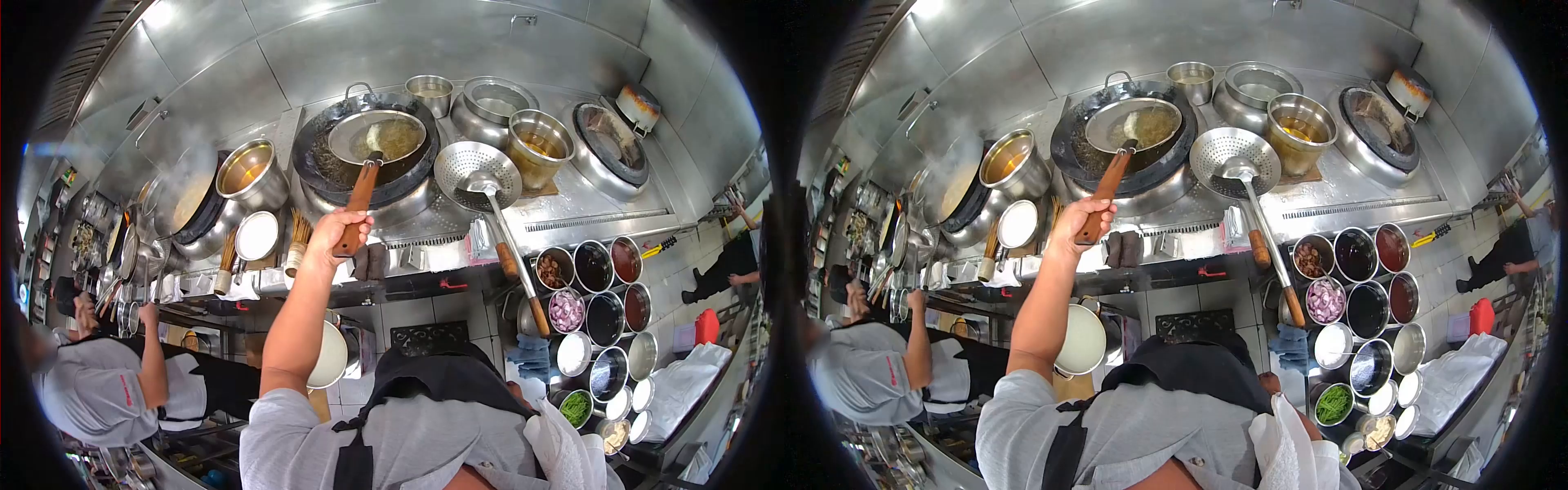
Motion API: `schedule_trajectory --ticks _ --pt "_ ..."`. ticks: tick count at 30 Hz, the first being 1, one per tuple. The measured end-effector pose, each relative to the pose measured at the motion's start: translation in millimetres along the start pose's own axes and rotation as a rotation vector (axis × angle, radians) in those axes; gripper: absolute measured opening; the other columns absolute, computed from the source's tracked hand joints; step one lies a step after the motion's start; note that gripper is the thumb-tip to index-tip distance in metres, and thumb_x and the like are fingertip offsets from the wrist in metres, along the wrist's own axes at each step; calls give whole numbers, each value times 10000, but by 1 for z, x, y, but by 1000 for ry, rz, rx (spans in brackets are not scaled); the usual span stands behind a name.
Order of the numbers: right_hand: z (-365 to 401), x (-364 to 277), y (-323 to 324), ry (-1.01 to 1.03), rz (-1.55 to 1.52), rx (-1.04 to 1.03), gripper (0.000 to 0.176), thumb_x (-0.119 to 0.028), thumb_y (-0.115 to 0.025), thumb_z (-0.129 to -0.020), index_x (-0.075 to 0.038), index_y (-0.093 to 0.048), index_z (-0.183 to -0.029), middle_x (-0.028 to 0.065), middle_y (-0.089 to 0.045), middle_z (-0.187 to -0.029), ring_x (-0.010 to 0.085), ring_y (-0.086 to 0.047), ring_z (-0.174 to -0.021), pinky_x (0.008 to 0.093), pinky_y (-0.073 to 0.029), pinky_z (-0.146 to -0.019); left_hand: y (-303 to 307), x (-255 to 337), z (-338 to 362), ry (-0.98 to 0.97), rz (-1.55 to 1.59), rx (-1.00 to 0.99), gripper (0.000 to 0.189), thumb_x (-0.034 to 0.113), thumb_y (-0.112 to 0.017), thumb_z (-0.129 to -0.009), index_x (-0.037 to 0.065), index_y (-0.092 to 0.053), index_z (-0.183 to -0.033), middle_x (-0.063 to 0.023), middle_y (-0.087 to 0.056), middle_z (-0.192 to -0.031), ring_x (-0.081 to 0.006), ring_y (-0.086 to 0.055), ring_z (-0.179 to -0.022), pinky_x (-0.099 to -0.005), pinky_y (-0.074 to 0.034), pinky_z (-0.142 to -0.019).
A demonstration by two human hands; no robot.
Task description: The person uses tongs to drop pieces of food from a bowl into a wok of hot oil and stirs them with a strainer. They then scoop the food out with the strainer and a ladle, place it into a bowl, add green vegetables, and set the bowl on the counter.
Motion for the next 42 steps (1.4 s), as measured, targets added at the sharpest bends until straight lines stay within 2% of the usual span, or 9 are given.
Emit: schedule_trajectory --ticks 10,14,22,27,29,31,33,37,42 --pt "-11 -40 18 200 114 -43 271 -291 -563 -846 -64 -708 -876 191 -685 -901 357 -655 -886 427 -519 -793 -7 -13 12 -78 89 40 223 3 -581 -874 -34 -469 -1064 -143 -604 -832 -149 -562 -615 -256 -489 -477" --pt "-17 -22 3 -116 -164 -78 255 -299 -572 -843 -93 -718 -879 181 -693 -934 356 -659 -890 423 -522 -769 -3 -20 12 -116 99 15 238 0 -578 -873 -33 -449 -1071 -158 -611 -823 -166 -570 -610 -271 -494 -488" --pt "4 -35 11 304 160 -54 245 -306 -591 -813 -103 -719 -864 139 -701 -889 333 -657 -866 417 -538 -763 -4 -21 15 -102 91 17 235 24 -582 -887 -8 -470 -1091 -136 -611 -850 -147 -559 -617 -259 -490 -490" --pt "9 -46 11 356 111 -42 277 -297 -608 -767 -74 -708 -899 138 -700 -909 319 -655 -858 419 -529 -741 -4 -19 11 -81 69 14 179 28 -584 -883 -28 -500 -1032 -135 -629 -835 -140 -573 -600 -265 -503 -482" --pt "1 -80 23 380 98 47 282 -284 -614 -786 -46 -699 -912 131 -699 -885 286 -661 -829 409 -522 -718 -2 -19 11 -59 56 38 158 39 -586 -887 -27 -513 -1011 -133 -634 -836 -138 -580 -597 -256 -508 -474" --pt "19 -155 68 65 -220 8 280 -246 -613 -844 -12 -663 -989 99 -674 -812 217 -644 -769 376 -502 -684 -3 -19 10 -51 85 30 169 42 -587 -888 -23 -511 -1024 -135 -634 -845 -141 -582 -597 -257 -512 -475" --pt "23 -211 99 59 -424 -76 294 -229 -608 -887 -8 -619 -1081 73 -630 -787 164 -608 -728 332 -484 -674 -1 -19 9 -40 94 13 190 46 -592 -885 -19 -507 -1043 -135 -632 -852 -143 -583 -603 -259 -518 -481" --pt "44 -325 191 481 -370 269 362 -261 -632 -888 -19 -582 -1153 72 -629 -851 155 -590 -743 315 -477 -681 0 -21 7 -43 87 5 198 51 -595 -884 -15 -506 -1049 -128 -630 -848 -141 -583 -608 -253 -519 -484" --pt "-6 -374 225 390 -275 482 541 -263 -649 -875 -21 -456 -1319 96 -613 -862 180 -604 -715 325 -495 -642 -2 -22 8 -49 90 5 180 54 -586 -889 -6 -499 -1035 -117 -627 -836 -135 -579 -604 -250 -513 -475"
Point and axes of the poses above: each hand's wrist, its own z-axis away from the middle knuckle, its own y-axis out of the back of the hand, x = y × z, the point moved 7 cm from there along -z, towards the middle knuckle
